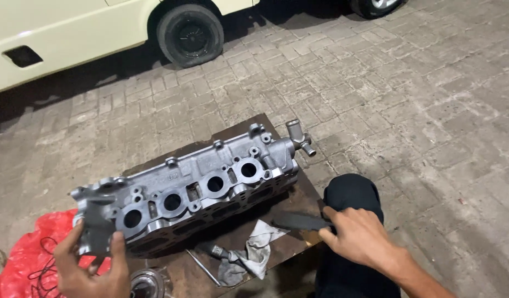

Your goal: The person scrubs the surface of a metallic engine cylinder head with a wire brush, then uses a screwdriver to scrape residue from the ports. They wipe the part with a cloth and continue scrubbing and scraping the surface.

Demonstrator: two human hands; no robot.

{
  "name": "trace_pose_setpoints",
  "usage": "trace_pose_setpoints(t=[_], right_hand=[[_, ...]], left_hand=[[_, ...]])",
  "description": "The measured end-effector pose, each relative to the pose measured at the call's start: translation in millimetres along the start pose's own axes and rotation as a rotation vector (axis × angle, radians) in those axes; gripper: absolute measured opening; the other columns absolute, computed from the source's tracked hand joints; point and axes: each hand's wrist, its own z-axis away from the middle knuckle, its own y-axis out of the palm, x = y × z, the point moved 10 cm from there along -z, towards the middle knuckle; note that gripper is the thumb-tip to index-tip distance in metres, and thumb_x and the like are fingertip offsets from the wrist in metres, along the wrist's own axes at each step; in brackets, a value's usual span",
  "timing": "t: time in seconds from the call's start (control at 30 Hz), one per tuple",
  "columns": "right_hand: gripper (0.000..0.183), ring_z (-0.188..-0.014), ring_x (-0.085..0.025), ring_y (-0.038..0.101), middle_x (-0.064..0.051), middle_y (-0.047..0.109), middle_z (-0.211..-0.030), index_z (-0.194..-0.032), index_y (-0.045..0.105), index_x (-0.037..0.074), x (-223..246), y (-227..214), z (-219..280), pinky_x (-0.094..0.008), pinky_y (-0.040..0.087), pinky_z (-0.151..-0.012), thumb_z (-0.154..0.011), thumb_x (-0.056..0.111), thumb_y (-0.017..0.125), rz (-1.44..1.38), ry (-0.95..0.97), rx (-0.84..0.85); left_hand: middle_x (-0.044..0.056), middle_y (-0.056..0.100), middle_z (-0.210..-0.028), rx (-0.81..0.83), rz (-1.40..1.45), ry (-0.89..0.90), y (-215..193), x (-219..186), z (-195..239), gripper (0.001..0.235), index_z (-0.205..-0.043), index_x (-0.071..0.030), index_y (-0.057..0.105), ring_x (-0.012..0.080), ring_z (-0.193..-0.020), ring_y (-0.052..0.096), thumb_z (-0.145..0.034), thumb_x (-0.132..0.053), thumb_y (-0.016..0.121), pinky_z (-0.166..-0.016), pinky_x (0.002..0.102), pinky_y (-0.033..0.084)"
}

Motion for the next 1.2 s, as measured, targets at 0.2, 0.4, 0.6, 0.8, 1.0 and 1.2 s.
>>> trace_pose_setpoints(t=[0.2, 0.4, 0.6, 0.8, 1.0, 1.2], right_hand=[[0.032, -0.045, -0.016, 0.058, 0.005, 0.071, -0.056, -0.096, 0.077, 0.025, 1, -39, 2, -0.035, 0.045, -0.054, -0.089, 0.054, 0.068, -0.229, -0.023, 0.100], [0.037, -0.060, -0.016, 0.064, -0.002, 0.070, -0.064, -0.104, 0.079, 0.028, -8, -14, -1, -0.037, 0.050, -0.061, -0.085, 0.059, 0.073, -0.179, -0.129, 0.116], [0.031, -0.052, -0.016, 0.058, -0.002, 0.064, -0.055, -0.090, 0.081, 0.024, -8, -27, -2, -0.037, 0.045, -0.056, -0.081, 0.054, 0.080, -0.313, -0.183, 0.045], [0.025, -0.037, -0.015, 0.045, 0.000, 0.061, -0.043, -0.077, 0.081, 0.014, -6, -42, -2, -0.033, 0.035, -0.043, -0.077, 0.039, 0.083, -0.528, -0.211, -0.054], [0.017, -0.030, -0.012, 0.044, 0.005, 0.065, -0.039, -0.076, 0.081, 0.016, -12, -30, -1, -0.031, 0.033, -0.039, -0.077, 0.033, 0.082, -0.592, -0.249, -0.133], [0.022, -0.052, -0.003, 0.066, 0.011, 0.075, -0.065, -0.092, 0.075, 0.029, 1, -31, -14, -0.019, 0.055, -0.052, -0.088, 0.050, 0.069, -0.261, -0.401, -0.028]], left_hand=[[0.040, 0.059, -0.124, -0.069, -0.007, -0.033, 4, -8, 0, 0.052, -0.139, 0.017, 0.047, 0.0468, -0.106, 0.065, -0.096, 0.015, 0.076, -0.082, 0.052, 0.059], [0.032, 0.050, -0.123, -0.166, -0.036, 0.088, 8, -14, 0, 0.043, -0.132, 0.017, 0.046, 0.0432, -0.107, 0.055, -0.098, 0.014, 0.072, -0.095, 0.052, 0.050], [0.034, 0.047, -0.123, -0.182, -0.092, 0.113, 6, -28, 0, 0.042, -0.134, 0.015, 0.039, 0.0444, -0.099, 0.057, -0.100, 0.020, 0.064, -0.087, 0.052, 0.055], [0.034, 0.045, -0.123, -0.205, -0.046, 0.165, 1, -30, -4, 0.039, -0.129, 0.015, 0.039, 0.0459, -0.104, 0.053, -0.096, 0.022, 0.061, -0.092, 0.054, 0.051], [0.031, 0.042, -0.119, -0.182, -0.073, 0.158, 6, -22, -4, 0.038, -0.129, 0.014, 0.038, 0.0439, -0.104, 0.047, -0.101, 0.007, 0.063, -0.096, 0.057, 0.043], [0.031, 0.054, -0.118, -0.177, -0.024, 0.108, 11, -8, -7, 0.038, -0.128, 0.014, 0.047, 0.0414, -0.099, 0.057, -0.098, 0.008, 0.071, -0.088, 0.050, 0.049]])
